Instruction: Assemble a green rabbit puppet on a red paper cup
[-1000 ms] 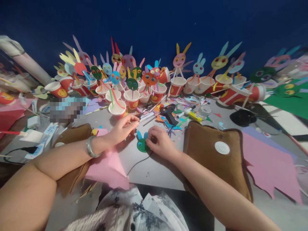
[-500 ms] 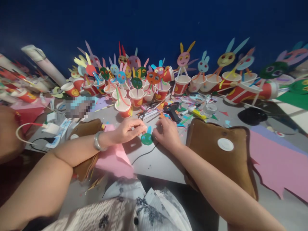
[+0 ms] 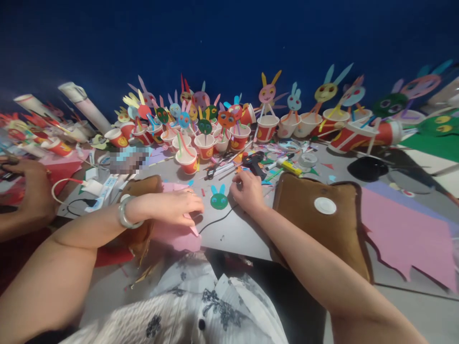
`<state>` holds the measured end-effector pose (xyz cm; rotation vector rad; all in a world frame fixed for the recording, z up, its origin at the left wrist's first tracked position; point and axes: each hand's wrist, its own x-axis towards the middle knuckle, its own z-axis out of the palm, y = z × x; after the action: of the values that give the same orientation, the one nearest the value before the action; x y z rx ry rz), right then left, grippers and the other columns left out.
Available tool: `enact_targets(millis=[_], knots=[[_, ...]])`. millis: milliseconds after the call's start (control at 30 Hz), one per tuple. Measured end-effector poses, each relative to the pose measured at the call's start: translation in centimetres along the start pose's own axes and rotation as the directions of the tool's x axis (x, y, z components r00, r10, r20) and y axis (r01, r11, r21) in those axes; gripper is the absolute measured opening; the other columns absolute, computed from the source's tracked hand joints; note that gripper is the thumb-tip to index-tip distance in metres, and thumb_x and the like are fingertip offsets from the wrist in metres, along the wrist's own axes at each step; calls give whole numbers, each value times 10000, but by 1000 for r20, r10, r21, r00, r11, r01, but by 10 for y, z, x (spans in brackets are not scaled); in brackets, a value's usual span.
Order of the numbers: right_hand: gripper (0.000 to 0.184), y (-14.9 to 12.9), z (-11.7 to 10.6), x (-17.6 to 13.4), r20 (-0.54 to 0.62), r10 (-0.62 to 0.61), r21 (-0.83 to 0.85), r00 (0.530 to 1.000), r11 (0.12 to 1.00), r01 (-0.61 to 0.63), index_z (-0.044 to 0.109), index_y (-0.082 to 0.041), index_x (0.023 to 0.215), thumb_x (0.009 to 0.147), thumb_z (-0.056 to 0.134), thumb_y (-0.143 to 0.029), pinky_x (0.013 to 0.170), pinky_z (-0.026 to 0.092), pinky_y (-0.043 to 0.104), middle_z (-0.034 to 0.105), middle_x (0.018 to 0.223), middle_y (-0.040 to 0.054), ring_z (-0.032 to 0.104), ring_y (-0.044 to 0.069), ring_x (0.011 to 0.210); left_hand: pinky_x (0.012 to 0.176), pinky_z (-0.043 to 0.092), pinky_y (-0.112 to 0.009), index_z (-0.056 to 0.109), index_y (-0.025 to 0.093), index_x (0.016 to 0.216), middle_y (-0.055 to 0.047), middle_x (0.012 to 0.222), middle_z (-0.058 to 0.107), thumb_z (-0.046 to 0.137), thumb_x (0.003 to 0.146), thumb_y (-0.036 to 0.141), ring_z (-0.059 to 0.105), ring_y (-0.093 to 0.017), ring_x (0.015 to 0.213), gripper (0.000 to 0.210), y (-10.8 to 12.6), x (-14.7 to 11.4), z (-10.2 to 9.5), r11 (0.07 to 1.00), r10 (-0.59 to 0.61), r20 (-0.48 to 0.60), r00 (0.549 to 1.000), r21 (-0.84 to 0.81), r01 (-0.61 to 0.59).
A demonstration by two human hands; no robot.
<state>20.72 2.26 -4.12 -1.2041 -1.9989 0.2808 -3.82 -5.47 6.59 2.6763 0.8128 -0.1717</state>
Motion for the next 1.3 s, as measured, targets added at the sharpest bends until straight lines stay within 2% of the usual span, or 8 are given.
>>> enact_targets(millis=[67, 167, 400, 600, 767, 933, 1133, 1300], knots=[[15, 1, 1, 0, -9, 5, -1, 1000, 1000, -5, 551, -211, 759, 759, 566, -214, 731, 364, 358, 654, 771, 36, 567, 194, 679, 843, 390, -347, 609, 184, 814, -20, 801, 635, 602, 890, 281, 541, -174, 760, 123, 1, -12, 9, 999, -26, -9, 1000, 35, 27], [16, 1, 1, 1, -25, 11, -7, 1000, 1000, -11, 550, -214, 758, 757, 566, -218, 745, 370, 363, 661, 777, 35, 559, 189, 666, 771, 377, -338, 601, 185, 738, -22, 758, 613, 541, 914, 271, 512, -165, 703, 204, 2, -31, 24, 991, -100, -84, 991, 82, 107], [20, 2, 4, 1, -46, 17, -24, 999, 1000, -18, 552, -208, 758, 750, 566, -218, 774, 367, 382, 653, 796, 44, 558, 194, 674, 840, 405, -323, 689, 187, 939, -38, 874, 666, 488, 984, 320, 601, -174, 847, 245, 8, -75, 53, 965, -258, -215, 942, -19, 260], [18, 0, 4, 0, -60, -11, -52, 998, 999, 8, 547, -209, 750, 749, 558, -223, 787, 367, 390, 645, 788, 47, 558, 203, 689, 954, 418, -370, 685, 205, 1165, -66, 964, 683, 522, 977, 418, 602, -213, 979, 327, 17, -92, 83, 921, -389, -339, 857, -123, 369], [5, -3, -1, -2, -60, -54, -68, 997, 996, 50, 546, -216, 759, 755, 549, -217, 800, 375, 387, 646, 763, 43, 559, 211, 703, 965, 427, -371, 719, 204, 1137, -62, 929, 722, 565, 959, 410, 619, -189, 917, 313, 13, -91, 102, 890, -454, -447, 771, -264, 371], [21, -5, -2, -3, -50, -90, -64, 995, 994, 87, 556, -209, 761, 767, 538, -217, 795, 380, 382, 648, 731, 36, 557, 204, 665, 988, 425, -373, 741, 206, 1083, -53, 920, 740, 588, 945, 368, 617, -182, 921, 262, 11, -89, 111, 884, -468, -527, 709, -296, 363], [38, -7, -4, -3, -28, -111, -45, 993, 993, 110, 554, -208, 754, 769, 529, -231, 783, 378, 377, 650, 711, 31, 548, 191, 627, 917, 456, -336, 765, 188, 1019, -57, 869, 731, 592, 943, 363, 607, -167, 856, 258, 11, -85, 112, 883, -469, -549, 692, -314, 349], [35, -7, -3, -3, -3, -111, -25, 994, 993, 111, 553, -211, 744, 757, 533, -237, 778, 375, 378, 640, 691, 23, 551, 192, 624, 969, 462, -336, 754, 171, 908, -103, 1118, 665, 542, 959, 344, 610, -186, 1015, 279, 18, -80, 101, 866, -497, -550, 671, -274, 418]])
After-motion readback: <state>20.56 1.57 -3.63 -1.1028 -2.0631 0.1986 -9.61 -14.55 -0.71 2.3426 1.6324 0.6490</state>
